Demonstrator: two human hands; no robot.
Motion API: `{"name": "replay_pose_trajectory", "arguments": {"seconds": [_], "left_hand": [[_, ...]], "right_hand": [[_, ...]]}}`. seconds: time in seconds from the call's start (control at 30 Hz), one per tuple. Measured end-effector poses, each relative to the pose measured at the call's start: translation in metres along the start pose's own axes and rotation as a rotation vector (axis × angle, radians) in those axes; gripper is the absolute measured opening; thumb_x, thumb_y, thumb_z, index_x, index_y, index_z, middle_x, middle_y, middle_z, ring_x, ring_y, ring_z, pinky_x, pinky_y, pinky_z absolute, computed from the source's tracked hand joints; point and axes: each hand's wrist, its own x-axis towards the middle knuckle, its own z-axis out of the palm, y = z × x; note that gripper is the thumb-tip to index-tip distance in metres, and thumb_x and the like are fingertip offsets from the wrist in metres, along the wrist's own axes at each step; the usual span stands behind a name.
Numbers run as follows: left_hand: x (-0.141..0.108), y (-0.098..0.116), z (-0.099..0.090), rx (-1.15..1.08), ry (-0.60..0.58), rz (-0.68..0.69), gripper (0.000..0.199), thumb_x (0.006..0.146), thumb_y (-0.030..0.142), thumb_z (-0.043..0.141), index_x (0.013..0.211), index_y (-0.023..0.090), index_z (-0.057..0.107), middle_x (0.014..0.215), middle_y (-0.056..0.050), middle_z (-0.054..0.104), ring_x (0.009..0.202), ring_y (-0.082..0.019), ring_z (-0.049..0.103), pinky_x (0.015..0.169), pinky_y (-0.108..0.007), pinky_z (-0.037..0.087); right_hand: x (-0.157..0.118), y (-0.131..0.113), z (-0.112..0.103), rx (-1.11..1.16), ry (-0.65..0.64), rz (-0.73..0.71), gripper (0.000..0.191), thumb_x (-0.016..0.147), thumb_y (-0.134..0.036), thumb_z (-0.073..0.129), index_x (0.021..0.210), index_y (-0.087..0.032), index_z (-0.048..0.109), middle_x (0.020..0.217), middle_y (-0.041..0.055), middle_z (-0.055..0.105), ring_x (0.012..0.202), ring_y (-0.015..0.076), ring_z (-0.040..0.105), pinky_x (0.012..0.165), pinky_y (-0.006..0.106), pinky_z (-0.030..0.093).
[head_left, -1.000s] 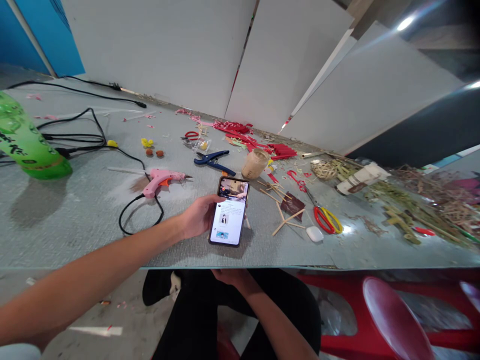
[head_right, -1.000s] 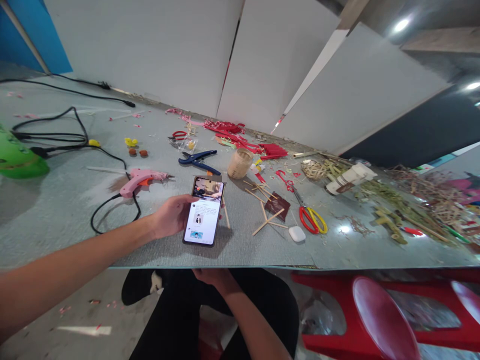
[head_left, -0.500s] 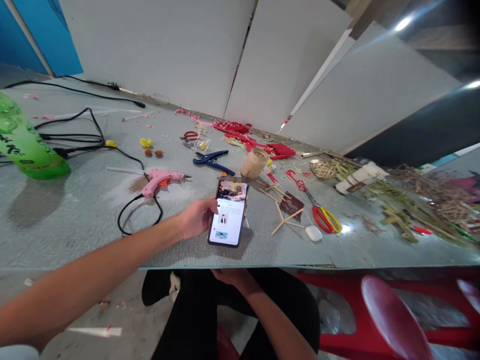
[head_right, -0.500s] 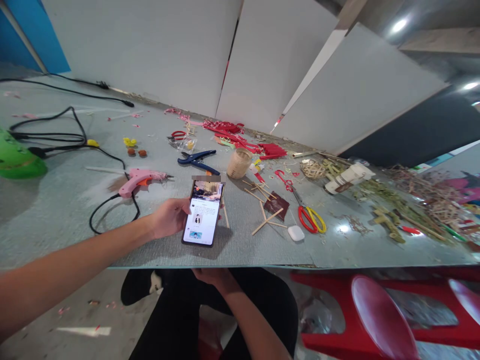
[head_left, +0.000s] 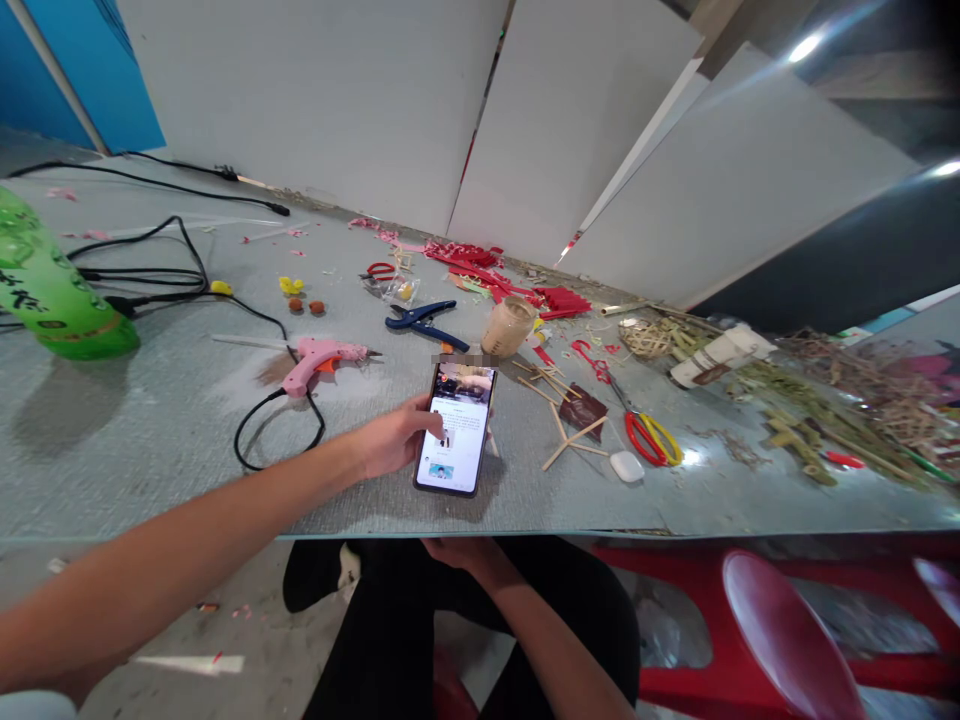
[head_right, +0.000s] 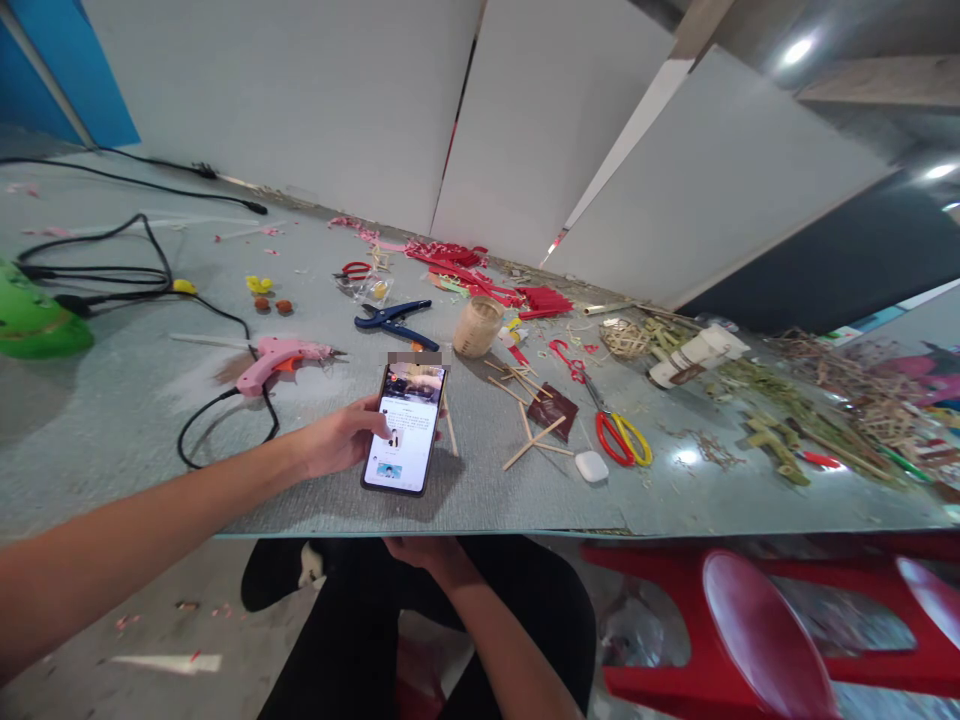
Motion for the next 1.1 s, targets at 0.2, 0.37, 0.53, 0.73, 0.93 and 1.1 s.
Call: {"name": "replay_pose_trajectory", "arguments": {"seconds": [0.2, 0.37, 0.53, 0.73, 0.93, 1.1], "left_hand": [[-0.002, -0.002, -0.001, 0.062, -0.01, 0.015, 0.05, 0.074, 0.012, 0.08, 0.123, 0.014, 0.07, 0.119, -0.017, 0.077, 0.105, -0.029, 0.074, 0.092, -0.039, 0.057], [0.0, -0.005, -0.002, 0.069, 0.015, 0.015, 0.053, 0.073, 0.013, 0.085, 0.124, 0.017, 0.071, 0.127, -0.016, 0.074, 0.105, -0.028, 0.074, 0.092, -0.04, 0.057], [0.0, -0.002, -0.001, -0.007, -0.008, -0.004, 0.052, 0.075, 0.014, 0.075, 0.126, 0.014, 0.068, 0.119, -0.017, 0.077, 0.107, -0.031, 0.074, 0.097, -0.044, 0.054], [0.004, 0.002, -0.005, -0.163, -0.153, -0.024, 0.061, 0.069, 0.025, 0.058, 0.126, 0.006, 0.066, 0.122, -0.019, 0.075, 0.114, -0.035, 0.07, 0.107, -0.048, 0.046], [0.004, 0.002, -0.006, -0.212, -0.145, -0.064, 0.066, 0.068, 0.025, 0.057, 0.131, 0.007, 0.064, 0.129, -0.017, 0.072, 0.115, -0.034, 0.069, 0.108, -0.048, 0.046], [0.005, 0.001, -0.007, -0.205, -0.144, -0.07, 0.07, 0.065, 0.027, 0.057, 0.132, 0.007, 0.064, 0.128, -0.017, 0.073, 0.115, -0.034, 0.069, 0.11, -0.048, 0.044]], "right_hand": [[-0.007, 0.007, 0.019, -0.044, 0.016, -0.033, 0.051, 0.098, -0.04, 0.055, 0.145, -0.022, 0.062, 0.145, 0.0112, 0.064, 0.136, 0.0345, 0.057, 0.121, 0.053, 0.041], [-0.009, 0.007, 0.018, -0.056, -0.004, -0.034, 0.052, 0.098, -0.037, 0.055, 0.148, -0.021, 0.058, 0.149, 0.0105, 0.061, 0.143, 0.033, 0.052, 0.125, 0.053, 0.036], [-0.011, 0.007, 0.018, -0.043, -0.001, -0.016, 0.052, 0.095, -0.034, 0.056, 0.146, -0.022, 0.061, 0.146, 0.0095, 0.064, 0.14, 0.0338, 0.055, 0.124, 0.049, 0.038], [-0.011, 0.007, 0.023, -0.02, 0.031, -0.004, 0.052, 0.096, -0.039, 0.056, 0.144, -0.02, 0.063, 0.147, 0.0106, 0.062, 0.141, 0.0367, 0.053, 0.124, 0.051, 0.037], [-0.008, 0.009, 0.022, -0.019, 0.053, -0.035, 0.045, 0.095, -0.034, 0.056, 0.137, -0.021, 0.068, 0.142, 0.0086, 0.067, 0.145, 0.0335, 0.049, 0.127, 0.046, 0.033], [-0.007, 0.006, 0.021, -0.032, 0.06, -0.031, 0.043, 0.097, -0.038, 0.054, 0.133, -0.022, 0.071, 0.136, 0.0096, 0.07, 0.139, 0.0349, 0.056, 0.124, 0.047, 0.037]]}}
